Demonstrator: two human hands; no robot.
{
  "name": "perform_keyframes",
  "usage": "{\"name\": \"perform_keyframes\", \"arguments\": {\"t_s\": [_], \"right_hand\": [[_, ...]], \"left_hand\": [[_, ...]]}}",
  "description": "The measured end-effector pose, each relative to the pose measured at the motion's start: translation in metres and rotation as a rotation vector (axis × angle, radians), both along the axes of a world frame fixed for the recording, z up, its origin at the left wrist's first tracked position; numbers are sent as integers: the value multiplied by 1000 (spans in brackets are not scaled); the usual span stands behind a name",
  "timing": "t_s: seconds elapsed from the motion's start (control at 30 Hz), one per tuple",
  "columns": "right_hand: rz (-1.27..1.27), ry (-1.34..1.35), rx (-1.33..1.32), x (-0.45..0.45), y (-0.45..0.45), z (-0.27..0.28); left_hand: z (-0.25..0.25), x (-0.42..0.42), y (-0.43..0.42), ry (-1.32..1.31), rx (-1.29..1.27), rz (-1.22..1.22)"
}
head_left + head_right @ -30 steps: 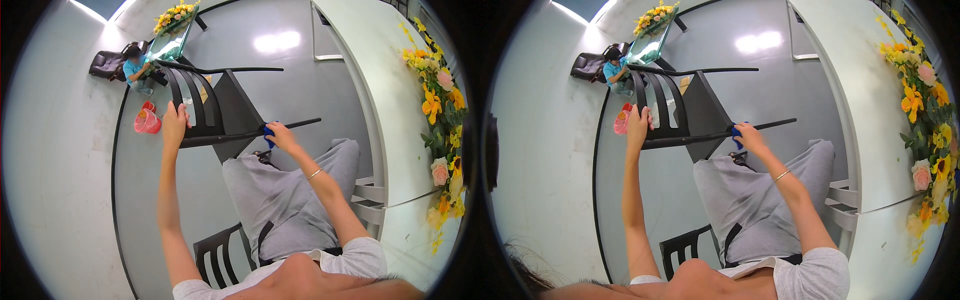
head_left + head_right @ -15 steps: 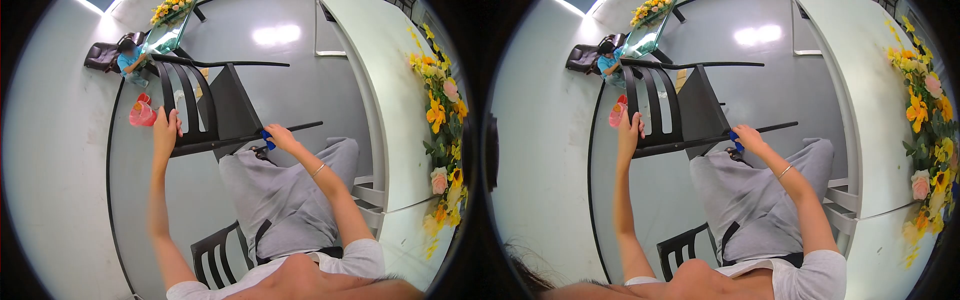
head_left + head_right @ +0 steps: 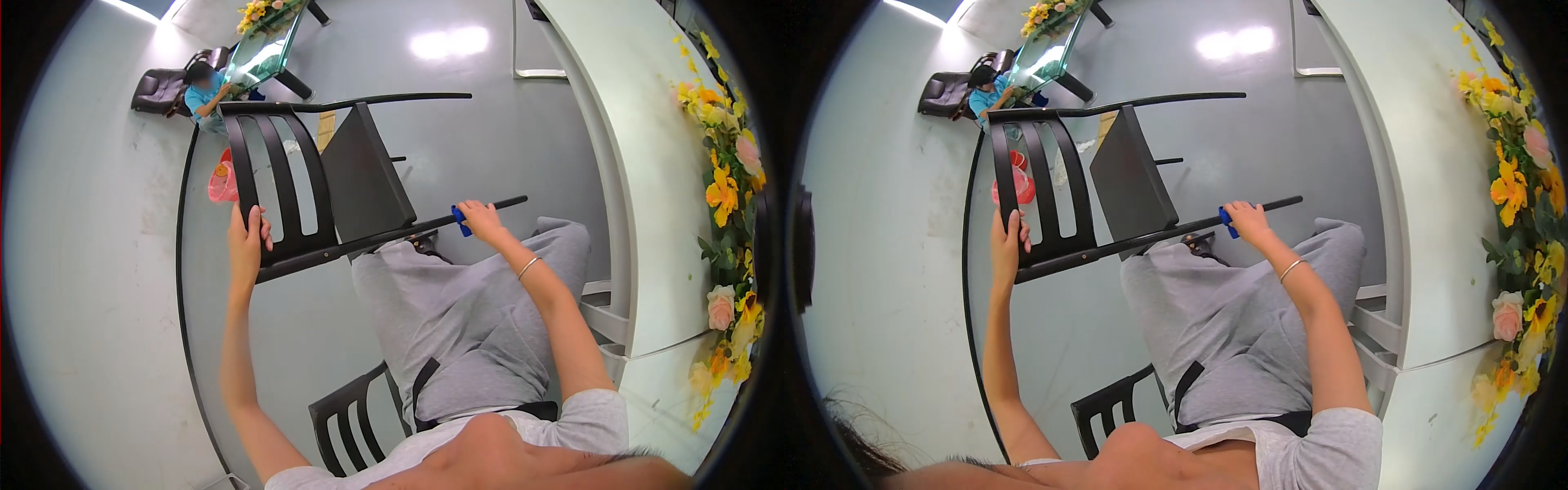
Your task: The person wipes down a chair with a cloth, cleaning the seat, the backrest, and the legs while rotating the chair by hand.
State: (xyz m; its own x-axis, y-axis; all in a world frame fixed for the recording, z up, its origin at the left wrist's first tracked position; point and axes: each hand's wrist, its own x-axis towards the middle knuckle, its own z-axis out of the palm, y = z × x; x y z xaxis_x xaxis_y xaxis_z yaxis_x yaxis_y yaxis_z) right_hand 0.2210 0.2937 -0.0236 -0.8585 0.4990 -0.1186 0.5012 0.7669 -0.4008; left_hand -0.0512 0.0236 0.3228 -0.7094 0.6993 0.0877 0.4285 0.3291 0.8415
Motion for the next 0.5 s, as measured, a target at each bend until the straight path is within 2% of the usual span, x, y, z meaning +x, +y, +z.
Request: {"name": "perform_keyframes", "arguments": {"t_s": [0.5], "right_hand": [[-245, -166, -109, 64, 65, -86]], "left_hand": [[-2, -16, -7, -56, -70, 35]]}}
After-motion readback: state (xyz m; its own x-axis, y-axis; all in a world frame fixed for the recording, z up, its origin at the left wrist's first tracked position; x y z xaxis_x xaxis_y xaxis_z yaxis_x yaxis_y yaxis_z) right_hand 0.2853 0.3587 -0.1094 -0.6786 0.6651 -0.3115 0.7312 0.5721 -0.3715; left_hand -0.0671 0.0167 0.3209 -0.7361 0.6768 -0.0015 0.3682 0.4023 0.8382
